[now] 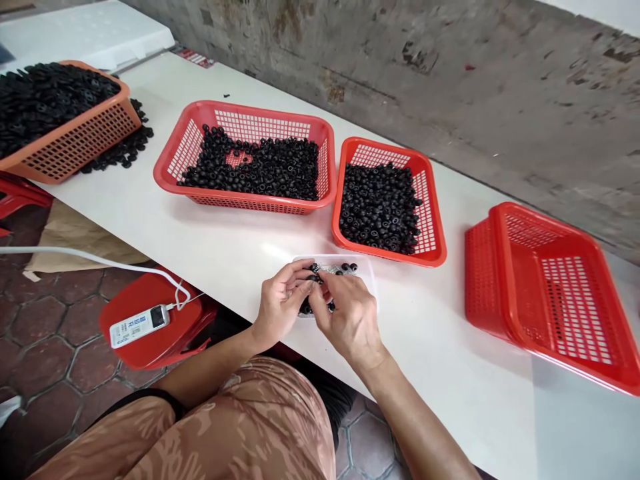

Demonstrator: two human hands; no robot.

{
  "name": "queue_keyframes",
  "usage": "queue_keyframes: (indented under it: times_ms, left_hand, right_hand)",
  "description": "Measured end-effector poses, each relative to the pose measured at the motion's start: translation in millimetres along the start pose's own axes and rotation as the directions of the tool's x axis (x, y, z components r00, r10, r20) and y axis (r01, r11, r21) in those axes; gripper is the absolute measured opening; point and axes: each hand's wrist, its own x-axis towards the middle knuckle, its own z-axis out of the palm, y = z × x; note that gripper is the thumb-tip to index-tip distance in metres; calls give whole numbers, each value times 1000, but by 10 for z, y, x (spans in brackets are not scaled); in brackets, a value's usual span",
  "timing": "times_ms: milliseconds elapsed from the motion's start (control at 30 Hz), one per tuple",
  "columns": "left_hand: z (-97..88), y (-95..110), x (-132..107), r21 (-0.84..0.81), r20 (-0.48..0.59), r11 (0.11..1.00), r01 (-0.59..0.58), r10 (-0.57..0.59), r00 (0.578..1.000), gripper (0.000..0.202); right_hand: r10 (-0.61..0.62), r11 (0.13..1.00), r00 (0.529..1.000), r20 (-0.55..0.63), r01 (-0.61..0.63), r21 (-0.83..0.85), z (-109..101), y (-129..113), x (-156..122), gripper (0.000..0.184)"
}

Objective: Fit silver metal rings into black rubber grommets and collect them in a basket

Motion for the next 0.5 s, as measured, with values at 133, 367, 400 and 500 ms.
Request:
queue_keyframes:
  times_ms: [133,367,400,500]
  left_hand:
    - [48,19,87,-248,8,956,158,-161,987,44]
    - [23,119,169,-389,106,886,251,-228,968,46]
    - [6,136,184,-372,141,890,265,-228,963,45]
    - [-47,177,231,-286,270,910,299,-223,937,38]
  right_hand:
    - [-102,973,994,-33,93,-210,85,-23,-37,27]
    - [-127,932,991,-32,108,-346,7,0,15,19]
    - [-140,928,989,-40,117,-353,-5,9,11,18]
    - [-163,927,986,-41,139,-349,-29,14,-15,18]
